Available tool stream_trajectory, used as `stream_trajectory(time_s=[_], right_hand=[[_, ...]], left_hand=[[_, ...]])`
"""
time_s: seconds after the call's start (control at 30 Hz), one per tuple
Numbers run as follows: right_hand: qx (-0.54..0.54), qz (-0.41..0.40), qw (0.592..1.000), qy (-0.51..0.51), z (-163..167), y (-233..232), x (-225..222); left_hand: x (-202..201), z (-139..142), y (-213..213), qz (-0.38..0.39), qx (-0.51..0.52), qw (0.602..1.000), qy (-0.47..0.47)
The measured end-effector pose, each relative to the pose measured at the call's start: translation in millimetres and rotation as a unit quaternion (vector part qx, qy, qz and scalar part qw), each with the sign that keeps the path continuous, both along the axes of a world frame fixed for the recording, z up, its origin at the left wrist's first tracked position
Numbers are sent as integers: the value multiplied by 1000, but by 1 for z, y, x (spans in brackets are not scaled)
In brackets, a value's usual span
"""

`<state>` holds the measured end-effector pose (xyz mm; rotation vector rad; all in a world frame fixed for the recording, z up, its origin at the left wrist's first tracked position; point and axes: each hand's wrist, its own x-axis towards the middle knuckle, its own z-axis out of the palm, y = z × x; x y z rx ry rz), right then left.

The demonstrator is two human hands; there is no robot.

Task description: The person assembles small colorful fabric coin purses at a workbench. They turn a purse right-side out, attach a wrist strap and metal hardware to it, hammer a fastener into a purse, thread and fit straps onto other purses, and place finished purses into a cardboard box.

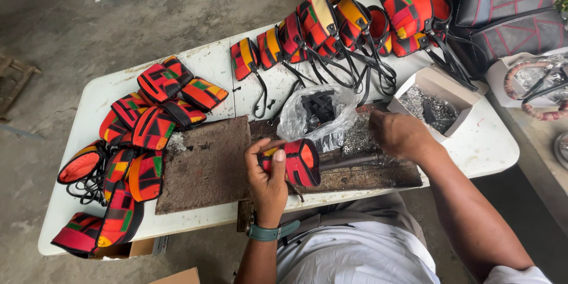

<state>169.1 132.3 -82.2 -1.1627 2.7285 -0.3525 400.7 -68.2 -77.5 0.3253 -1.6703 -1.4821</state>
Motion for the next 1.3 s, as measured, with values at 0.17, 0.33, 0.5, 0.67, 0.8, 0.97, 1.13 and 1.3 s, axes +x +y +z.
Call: stream_trajectory(time_s=[0.17, 0.33, 0.5, 0.67, 0.8, 0.97, 1.13, 1.3], right_hand=[[-40, -21, 999, -18, 0, 4, -6], [-173, -32, 984, -26, 13, 15, -2], [-453, 27, 847, -278, 4, -13, 43], [-593, 36, 664, -453, -20, -50, 69], [-623, 27, 616, -481, -27, -57, 74], [-634, 59, 604, -480, -29, -59, 77], [-630, 86, 518, -572, -28, -53, 83], [-642, 70, 511, -567, -21, -50, 93]], left_hand=[[-3, -8, -1, -10, -33, 999, -17], [-6, -15, 5, 0, 71, 994, -79], [-20, -12, 21, -20, -10, 999, 26], [-30, 1, 30, -21, -110, 994, 17], [-26, 7, 28, -7, -143, 990, -7], [-20, 5, 24, -2, -152, 988, -29], [-25, 1, 19, 38, -179, 983, -30], [-28, 1, 18, 50, -228, 972, -30]])
